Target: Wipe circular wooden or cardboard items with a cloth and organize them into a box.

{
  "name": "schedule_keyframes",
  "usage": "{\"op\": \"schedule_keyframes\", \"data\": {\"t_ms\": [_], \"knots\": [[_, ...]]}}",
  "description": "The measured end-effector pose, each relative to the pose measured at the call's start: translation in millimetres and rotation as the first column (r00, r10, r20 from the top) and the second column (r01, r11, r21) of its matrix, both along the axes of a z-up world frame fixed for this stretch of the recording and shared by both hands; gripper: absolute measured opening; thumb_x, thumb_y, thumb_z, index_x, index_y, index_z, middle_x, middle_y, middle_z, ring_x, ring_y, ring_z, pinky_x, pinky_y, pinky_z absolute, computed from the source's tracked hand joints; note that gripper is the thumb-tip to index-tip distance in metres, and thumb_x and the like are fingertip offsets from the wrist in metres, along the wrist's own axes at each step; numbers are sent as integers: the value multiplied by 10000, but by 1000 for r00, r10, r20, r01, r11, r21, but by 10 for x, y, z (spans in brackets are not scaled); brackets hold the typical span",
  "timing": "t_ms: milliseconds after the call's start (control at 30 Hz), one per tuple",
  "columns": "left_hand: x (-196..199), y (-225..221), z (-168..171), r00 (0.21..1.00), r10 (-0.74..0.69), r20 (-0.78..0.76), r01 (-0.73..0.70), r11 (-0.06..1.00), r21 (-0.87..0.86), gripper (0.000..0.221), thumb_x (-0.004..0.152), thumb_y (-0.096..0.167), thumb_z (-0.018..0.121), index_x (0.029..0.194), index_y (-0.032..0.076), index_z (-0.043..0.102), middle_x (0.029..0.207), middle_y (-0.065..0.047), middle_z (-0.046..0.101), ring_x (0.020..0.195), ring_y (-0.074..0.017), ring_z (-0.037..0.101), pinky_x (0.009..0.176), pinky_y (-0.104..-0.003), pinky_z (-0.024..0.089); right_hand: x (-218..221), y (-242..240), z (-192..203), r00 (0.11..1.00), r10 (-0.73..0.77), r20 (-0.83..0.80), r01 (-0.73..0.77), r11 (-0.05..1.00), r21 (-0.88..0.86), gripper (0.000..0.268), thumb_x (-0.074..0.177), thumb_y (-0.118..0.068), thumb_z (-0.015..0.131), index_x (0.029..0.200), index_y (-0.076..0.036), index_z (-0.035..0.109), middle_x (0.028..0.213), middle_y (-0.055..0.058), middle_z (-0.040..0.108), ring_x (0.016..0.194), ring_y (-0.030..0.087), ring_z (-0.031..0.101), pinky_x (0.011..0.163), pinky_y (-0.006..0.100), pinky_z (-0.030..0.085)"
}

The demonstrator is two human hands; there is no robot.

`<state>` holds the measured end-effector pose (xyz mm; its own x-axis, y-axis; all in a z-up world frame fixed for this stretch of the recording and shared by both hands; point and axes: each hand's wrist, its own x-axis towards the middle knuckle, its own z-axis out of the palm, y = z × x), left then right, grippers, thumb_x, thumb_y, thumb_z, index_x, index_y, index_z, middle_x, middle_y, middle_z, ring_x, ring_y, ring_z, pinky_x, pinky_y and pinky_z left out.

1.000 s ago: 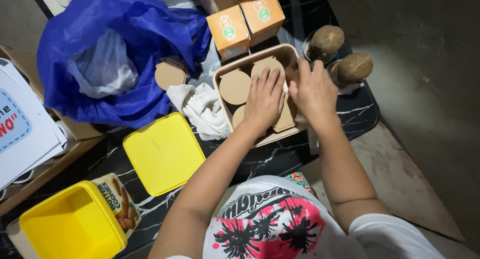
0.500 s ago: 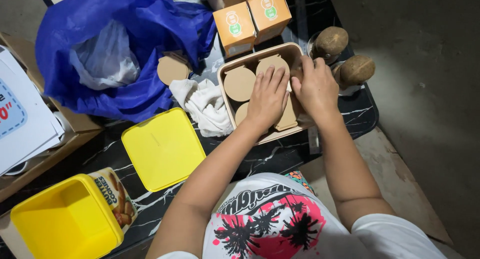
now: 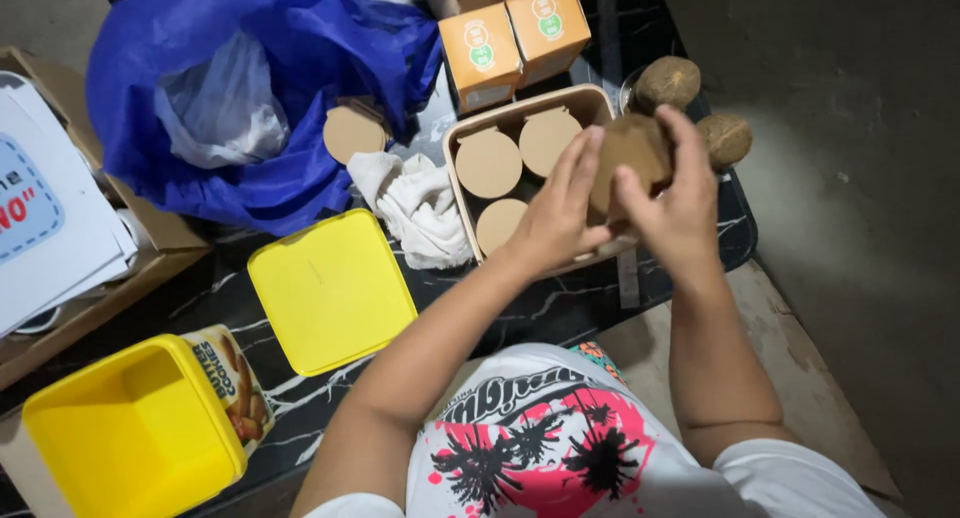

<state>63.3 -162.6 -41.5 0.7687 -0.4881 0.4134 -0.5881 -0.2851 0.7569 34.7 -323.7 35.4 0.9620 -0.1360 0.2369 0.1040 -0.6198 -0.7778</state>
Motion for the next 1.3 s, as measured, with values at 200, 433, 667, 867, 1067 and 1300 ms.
{"op": "schedule_keyframes", "data": {"t_ms": [200, 433, 667, 867, 1067, 1300], "knots": [[10, 283, -60, 914, 10, -405, -87, 981, -174, 1308, 594, 197, 979, 1604, 91, 153, 1559, -249, 372, 1428, -401, 443, 1163, -491, 426, 8, 28, -256, 904, 417, -94, -324, 812, 485, 950, 827, -176, 861, 1617, -56, 347, 1518, 118, 501, 1408, 241, 505, 1186, 362, 433], [188, 538, -282, 766, -301, -569, 19, 894, -448, 1159, 768, 162, 922, 1631, 71, 153, 1561, -194, 413, 1362, -277, 566, 1101, -407, 532, 317, 74, -460, 769, 621, -149, -274, 532, 802, 1101, 705, -103, 905, 1624, -101, 297, 1561, 56, 449, 1438, 188, 460, 1154, 348, 433], [160, 588, -207, 718, -334, -610, 38, 895, -445, 1210, 728, 175, 941, 1617, 69, 127, 1560, -198, 419, 1381, -282, 558, 1104, -406, 526, 296, 62, -307, 771, 615, -168, -268, 552, 789, 1007, 722, -48, 850, 1600, -80, 359, 1531, 82, 488, 1425, 194, 487, 1173, 347, 430], [161, 622, -148, 671, -402, -623, 21, 850, -526, 1186, 757, 129, 923, 1621, 59, 114, 1594, -178, 364, 1426, -274, 509, 1126, -407, 516, 299, 124, -202, 769, 621, -151, -256, 517, 817, 1061, 695, -112, 894, 1607, -89, 351, 1505, 71, 500, 1418, 193, 484, 1174, 348, 422], [127, 634, -227, 597, -477, -645, -70, 770, -635, 1175, 777, 55, 874, 1624, 69, 59, 1557, -166, 385, 1375, -256, 524, 1101, -408, 514, 312, 127, -282, 763, 633, -127, -295, 517, 804, 1089, 739, -257, 937, 1635, -37, 358, 1555, 92, 503, 1467, 209, 464, 1237, 368, 360], [131, 722, -186, 632, -460, -624, -76, 764, -641, 1034, 857, 52, 812, 1635, 32, 131, 1554, -174, 432, 1374, -240, 532, 1150, -379, 471, 322, 138, -218, 739, 666, -102, -274, 436, 857, 1006, 841, -262, 853, 1633, -3, 288, 1603, 104, 443, 1507, 216, 411, 1258, 381, 314]]}}
